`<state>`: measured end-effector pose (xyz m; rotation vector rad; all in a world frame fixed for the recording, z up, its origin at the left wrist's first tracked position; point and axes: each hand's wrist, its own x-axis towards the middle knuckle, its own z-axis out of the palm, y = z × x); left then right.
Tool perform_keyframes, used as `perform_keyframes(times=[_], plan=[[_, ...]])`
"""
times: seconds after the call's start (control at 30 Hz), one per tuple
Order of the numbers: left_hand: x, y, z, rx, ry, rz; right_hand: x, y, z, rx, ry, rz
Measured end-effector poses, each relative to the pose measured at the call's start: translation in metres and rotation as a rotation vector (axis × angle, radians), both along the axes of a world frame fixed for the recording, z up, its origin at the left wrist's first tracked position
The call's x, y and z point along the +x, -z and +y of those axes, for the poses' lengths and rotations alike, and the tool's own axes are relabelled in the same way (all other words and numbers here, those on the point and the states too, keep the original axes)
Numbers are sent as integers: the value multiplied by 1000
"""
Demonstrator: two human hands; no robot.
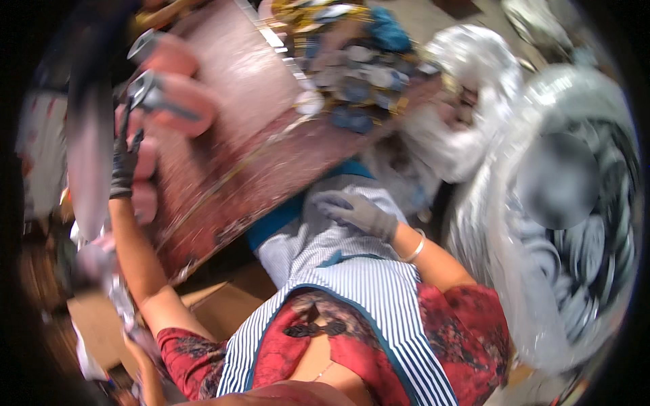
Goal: The person assembles pink plastic pitchers by inserting circular lids and tying yellow strings around the handles. The person handles each pitcher one at a time, places the lid, and secures the string before moving to the next unit.
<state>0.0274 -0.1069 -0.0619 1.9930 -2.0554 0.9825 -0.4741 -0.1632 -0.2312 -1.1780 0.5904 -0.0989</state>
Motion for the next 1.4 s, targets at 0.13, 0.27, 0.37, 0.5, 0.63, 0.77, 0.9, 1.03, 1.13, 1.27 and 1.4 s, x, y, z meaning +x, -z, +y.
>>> perform_keyframes(times=[0.13, 0.27, 0.37, 0.5, 0.63, 0.77, 0.9, 1.03, 1.13, 1.27, 1.4], plan=[[15, 19, -63, 151, 197, 102, -57, 0, -48, -45, 833, -347], [-46, 7, -25, 288, 178, 457, -127, 83, -161, -282, 1467, -325], [-123, -11, 3, 382, 59, 342, -211, 225, -261, -704, 1415, 190], [-155, -18, 70, 290, -115, 541, -202, 251, -326, -784, 889, 1448], [-182, -12, 105, 157, -40, 896, -216, 285, -338, -760, 799, 1231], [-218, 43, 101, -352, -73, 1280, -187, 272, -325, -929, 535, 1444], [-211, 106, 85, -503, -273, 1282, -184, 238, -287, -1389, 768, 1411], [-227, 87, 55, -907, -28, 1667, -190, 173, -212, -1252, 1322, 598], [-235, 91, 84, -899, 44, 1401, -139, 77, -140, -1044, 1631, -316], [-266, 44, 130, -514, 77, 1156, -60, -121, -57, -1416, 827, -289], [-273, 26, 151, -125, 170, 1134, 7, -211, -50, -1219, -228, -665]])
